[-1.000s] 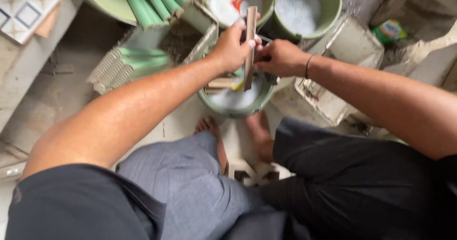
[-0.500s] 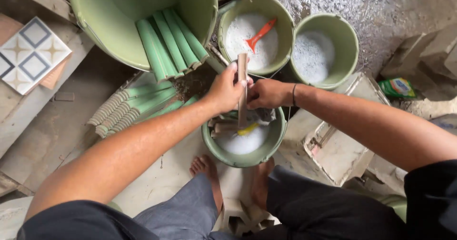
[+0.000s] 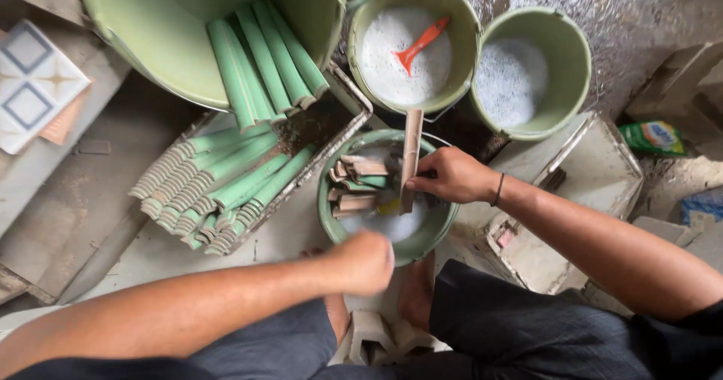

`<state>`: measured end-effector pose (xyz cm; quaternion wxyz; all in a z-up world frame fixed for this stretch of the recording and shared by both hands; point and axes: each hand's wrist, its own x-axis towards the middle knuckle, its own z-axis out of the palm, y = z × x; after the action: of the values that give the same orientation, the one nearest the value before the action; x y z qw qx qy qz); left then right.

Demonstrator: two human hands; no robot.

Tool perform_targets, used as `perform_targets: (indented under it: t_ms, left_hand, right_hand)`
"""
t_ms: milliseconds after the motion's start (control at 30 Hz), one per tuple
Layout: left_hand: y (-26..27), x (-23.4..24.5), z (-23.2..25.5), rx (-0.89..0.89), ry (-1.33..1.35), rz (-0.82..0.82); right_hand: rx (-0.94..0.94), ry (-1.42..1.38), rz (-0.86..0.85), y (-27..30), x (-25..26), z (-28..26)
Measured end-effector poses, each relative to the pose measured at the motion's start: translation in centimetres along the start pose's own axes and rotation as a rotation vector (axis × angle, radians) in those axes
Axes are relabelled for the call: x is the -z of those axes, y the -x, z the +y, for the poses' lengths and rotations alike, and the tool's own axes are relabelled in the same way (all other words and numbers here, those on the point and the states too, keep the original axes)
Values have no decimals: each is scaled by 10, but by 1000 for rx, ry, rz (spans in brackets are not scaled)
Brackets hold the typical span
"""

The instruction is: The person scrubs small rectangular tiles with a cloth, dipping them into soapy water and placing them into a container. The person repeats this process for multiple tiles, handling them one at a time.

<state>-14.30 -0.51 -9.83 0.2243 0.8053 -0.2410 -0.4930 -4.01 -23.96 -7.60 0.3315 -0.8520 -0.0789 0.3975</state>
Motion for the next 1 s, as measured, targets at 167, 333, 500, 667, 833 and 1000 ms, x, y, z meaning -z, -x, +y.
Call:
perform_targets:
  t_ms: [167, 333, 500, 667, 833, 1000]
  left_hand:
    - [-10, -45, -5, -186, -75, -591]
    - [-21, -60, -11, -219, -151, -592]
    - [-28, -64, -20, -245, -210, -568]
    - [-30, -72, -31, -258, -263, -545]
    - [-33, -72, -33, -275, -352, -486]
    - [-30, -69, -22, -294, -486, -399]
  right_hand:
    - [-34, -34, 21, 5, -7, -7]
    - [-57, -77, 47, 2, -15, -11]
    - [-64, -94, 12, 3, -20, -28]
    - [-55, -68, 22, -1, -24, -27]
    - [-21, -21, 82, 0, -28, -24]
    - [-15, 65, 133, 17, -33, -22]
